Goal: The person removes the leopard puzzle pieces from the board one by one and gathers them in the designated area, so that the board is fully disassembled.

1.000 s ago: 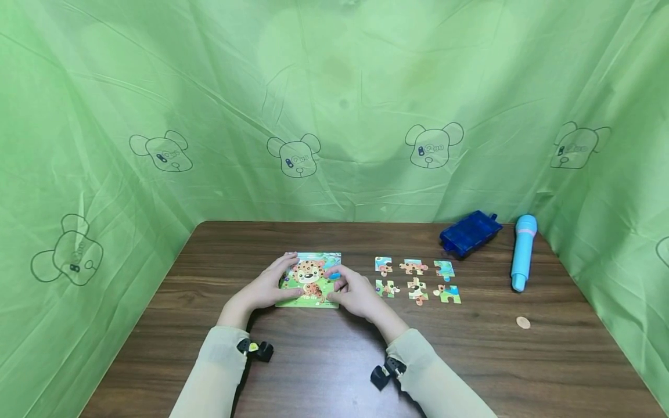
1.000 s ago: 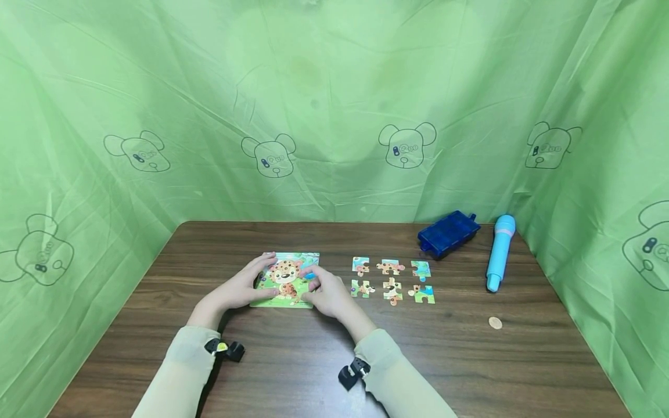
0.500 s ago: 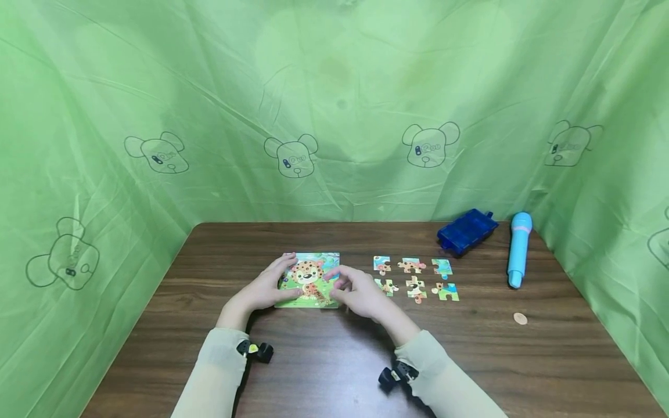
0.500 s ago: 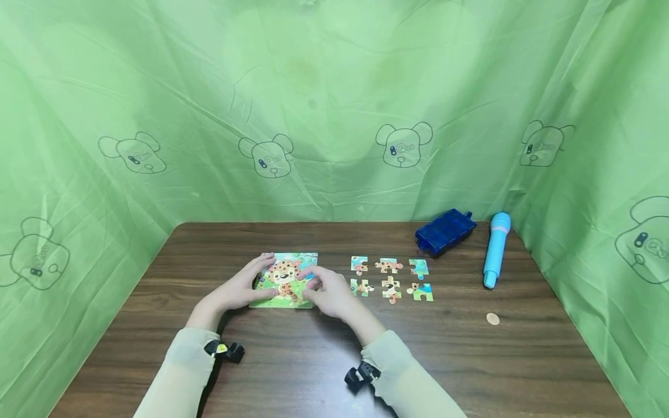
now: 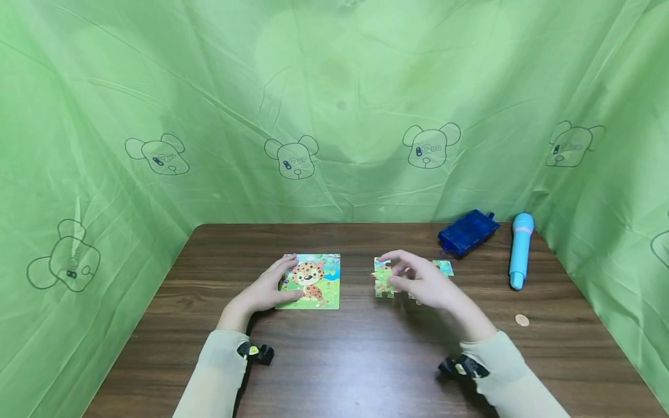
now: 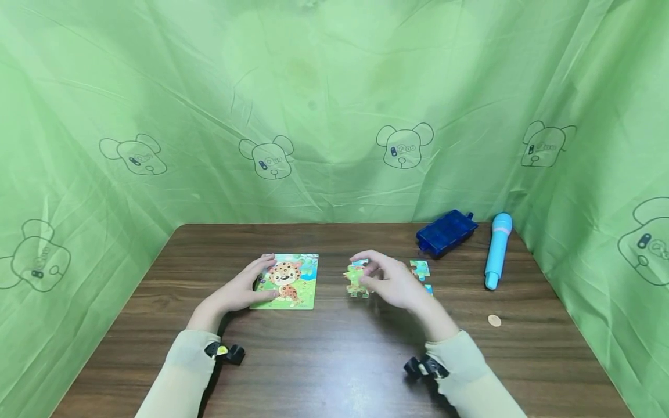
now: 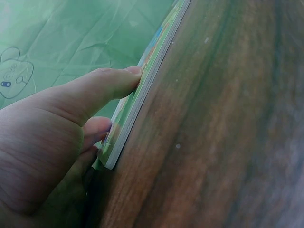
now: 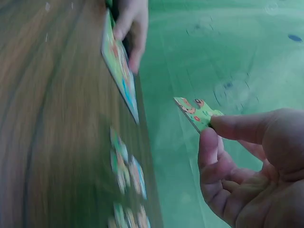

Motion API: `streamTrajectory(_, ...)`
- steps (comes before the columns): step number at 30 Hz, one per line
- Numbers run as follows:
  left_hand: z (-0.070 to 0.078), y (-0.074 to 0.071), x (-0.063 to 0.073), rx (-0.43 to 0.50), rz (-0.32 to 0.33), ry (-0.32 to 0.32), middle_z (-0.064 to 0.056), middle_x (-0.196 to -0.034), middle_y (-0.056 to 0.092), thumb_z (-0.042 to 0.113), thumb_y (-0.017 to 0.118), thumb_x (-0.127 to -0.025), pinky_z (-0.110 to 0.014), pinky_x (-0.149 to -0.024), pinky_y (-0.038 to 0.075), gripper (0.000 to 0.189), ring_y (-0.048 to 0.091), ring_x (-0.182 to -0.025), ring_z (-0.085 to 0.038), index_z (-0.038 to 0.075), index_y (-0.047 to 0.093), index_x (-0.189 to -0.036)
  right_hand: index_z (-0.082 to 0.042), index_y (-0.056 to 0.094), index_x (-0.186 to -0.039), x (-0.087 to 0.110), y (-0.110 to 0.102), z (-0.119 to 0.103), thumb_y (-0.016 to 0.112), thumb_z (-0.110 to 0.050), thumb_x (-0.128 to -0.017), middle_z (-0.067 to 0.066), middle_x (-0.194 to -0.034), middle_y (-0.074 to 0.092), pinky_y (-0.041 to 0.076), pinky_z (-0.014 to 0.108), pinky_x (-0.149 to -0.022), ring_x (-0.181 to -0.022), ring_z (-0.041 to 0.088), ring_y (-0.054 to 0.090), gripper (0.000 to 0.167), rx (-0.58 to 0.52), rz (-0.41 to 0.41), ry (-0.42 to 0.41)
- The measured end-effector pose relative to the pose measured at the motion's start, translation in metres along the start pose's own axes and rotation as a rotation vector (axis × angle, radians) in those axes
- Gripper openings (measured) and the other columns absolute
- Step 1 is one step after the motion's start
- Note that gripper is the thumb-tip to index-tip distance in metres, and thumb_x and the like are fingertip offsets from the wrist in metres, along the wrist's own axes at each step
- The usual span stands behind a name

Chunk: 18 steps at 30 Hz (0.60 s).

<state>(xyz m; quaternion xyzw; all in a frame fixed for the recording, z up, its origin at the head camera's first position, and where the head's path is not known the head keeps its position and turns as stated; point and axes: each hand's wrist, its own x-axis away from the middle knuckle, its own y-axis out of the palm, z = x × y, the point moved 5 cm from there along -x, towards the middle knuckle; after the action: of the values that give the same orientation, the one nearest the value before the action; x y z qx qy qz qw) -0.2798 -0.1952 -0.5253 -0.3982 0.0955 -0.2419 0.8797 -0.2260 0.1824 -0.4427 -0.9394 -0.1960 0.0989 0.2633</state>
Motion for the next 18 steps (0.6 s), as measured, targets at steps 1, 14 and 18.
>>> streamTrajectory(1, 0.0, 0.0, 0.0, -0.001, -0.001, -0.004, -0.014, -0.181, 0.023, 0.046, 0.083, -0.098, -0.065, -0.13, 0.024, 0.095, 0.016, -0.167, -0.039, 0.004, 0.037, -0.17, -0.014, 0.067, -0.143, 0.005, -0.008, 0.003, 0.074, -0.012, -0.105, 0.007, -0.105, 0.075, 0.055, 0.031, -0.062, -0.083, 0.029, 0.073, 0.038, 0.009, 0.005, 0.001)
streamTrajectory(14, -0.003, 0.001, -0.002, -0.007, -0.012, -0.005, -0.012, -0.181, 0.021, 0.048, 0.081, -0.099, -0.065, -0.13, 0.024, 0.096, 0.015, -0.168, -0.038, 0.004, 0.034, -0.171, -0.016, 0.069, -0.138, 0.061, -0.06, 0.044, 0.074, -0.015, -0.107, 0.004, -0.099, 0.074, 0.061, 0.035, -0.064, -0.078, 0.024, 0.075, 0.031, 0.025, -0.041, 0.012)
streamTrajectory(18, -0.002, 0.001, -0.002, 0.001, -0.011, -0.011, -0.012, -0.181, 0.021, 0.048, 0.082, -0.098, -0.065, -0.13, 0.023, 0.096, 0.015, -0.168, -0.037, 0.005, 0.035, -0.171, -0.015, 0.07, -0.135, 0.073, -0.064, 0.058, 0.074, -0.013, -0.106, 0.005, -0.098, 0.074, 0.06, 0.034, -0.062, -0.076, 0.024, 0.073, 0.029, -0.003, -0.043, 0.008)
